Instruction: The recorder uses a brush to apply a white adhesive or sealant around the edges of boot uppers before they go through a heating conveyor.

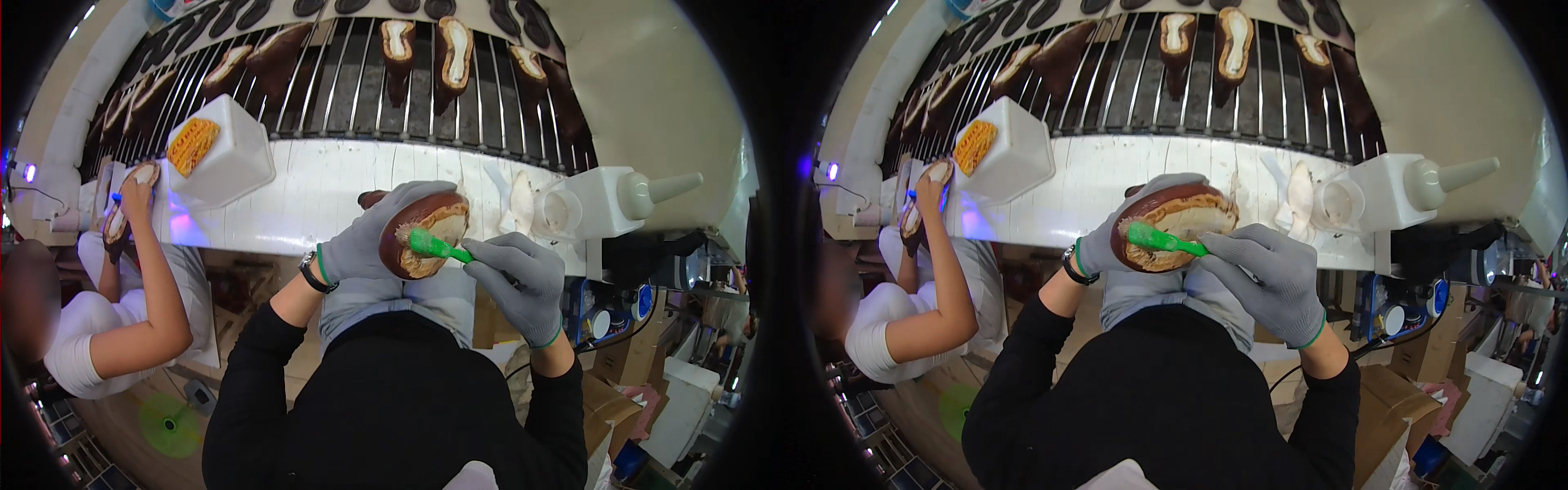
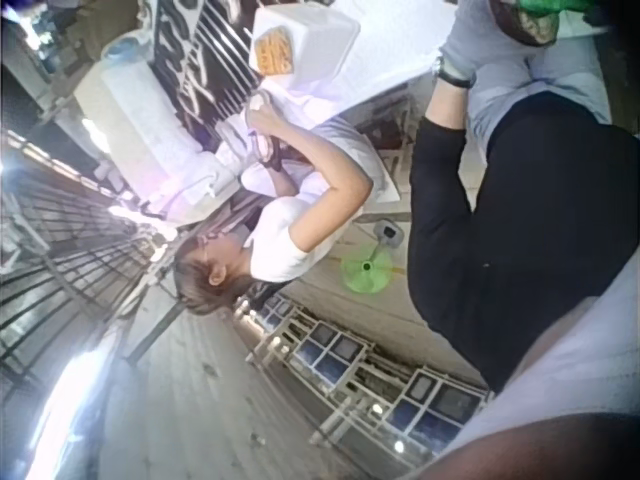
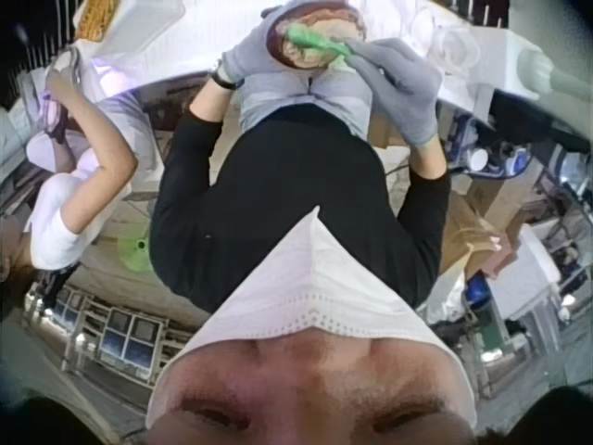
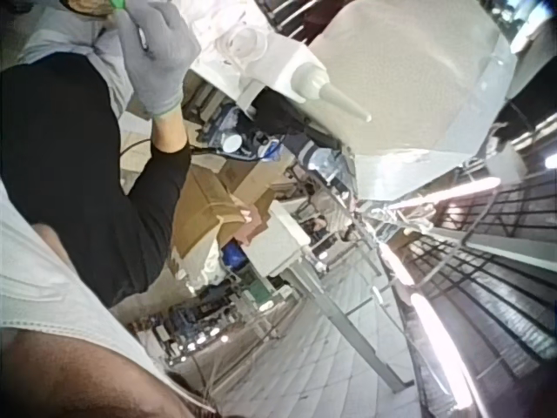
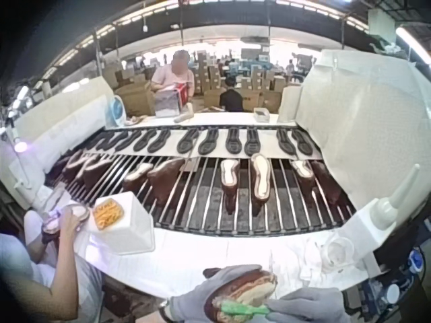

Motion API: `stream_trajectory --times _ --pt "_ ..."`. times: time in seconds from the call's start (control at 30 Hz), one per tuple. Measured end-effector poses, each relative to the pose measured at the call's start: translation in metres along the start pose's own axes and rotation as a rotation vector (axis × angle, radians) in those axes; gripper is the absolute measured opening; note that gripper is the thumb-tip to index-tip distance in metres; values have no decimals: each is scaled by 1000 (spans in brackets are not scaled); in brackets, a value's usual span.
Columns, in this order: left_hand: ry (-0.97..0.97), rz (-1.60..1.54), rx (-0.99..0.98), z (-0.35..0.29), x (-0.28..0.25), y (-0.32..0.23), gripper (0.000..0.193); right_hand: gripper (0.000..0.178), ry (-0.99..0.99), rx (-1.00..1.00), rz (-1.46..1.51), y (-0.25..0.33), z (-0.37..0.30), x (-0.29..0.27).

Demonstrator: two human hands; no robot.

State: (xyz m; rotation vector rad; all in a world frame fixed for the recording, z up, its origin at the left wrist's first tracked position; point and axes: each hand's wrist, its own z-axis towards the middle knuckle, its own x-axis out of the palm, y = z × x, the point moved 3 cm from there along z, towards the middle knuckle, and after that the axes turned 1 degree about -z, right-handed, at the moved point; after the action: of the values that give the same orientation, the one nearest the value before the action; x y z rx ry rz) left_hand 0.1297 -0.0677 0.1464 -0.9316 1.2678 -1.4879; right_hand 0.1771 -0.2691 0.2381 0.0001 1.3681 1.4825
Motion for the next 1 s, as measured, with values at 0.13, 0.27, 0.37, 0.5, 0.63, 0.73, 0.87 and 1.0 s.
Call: stream_trajectory --times 0.13,0.27,0.37,0.5,0.63,0.73,0.87,1.0 --pt "143 31 19 23 -21 -13 91 28 -79 -161 -150 -4 20 -11" --pt "324 112 -184 44 -42 -14 88 30 -115 -315 -355 -1 43 -26" --pt "456 54 -210 64 -52 -9 84 30 -33 -372 -579 5 53 -38" --pt "488 81 -112 78 -63 -3 78 25 108 -275 -565 6 56 -50" --pt "459 62 -155 81 -68 1 77 21 -155 -95 -275 -5 65 -54" --pt "476 65 -172 82 -67 0 77 18 -250 -91 -331 -5 70 -48" --pt "459 120 -127 82 -66 0 83 13 -137 -231 -560 14 71 -41" --pt "479 202 4 82 -67 0 86 14 -49 -186 -496 23 66 -47"
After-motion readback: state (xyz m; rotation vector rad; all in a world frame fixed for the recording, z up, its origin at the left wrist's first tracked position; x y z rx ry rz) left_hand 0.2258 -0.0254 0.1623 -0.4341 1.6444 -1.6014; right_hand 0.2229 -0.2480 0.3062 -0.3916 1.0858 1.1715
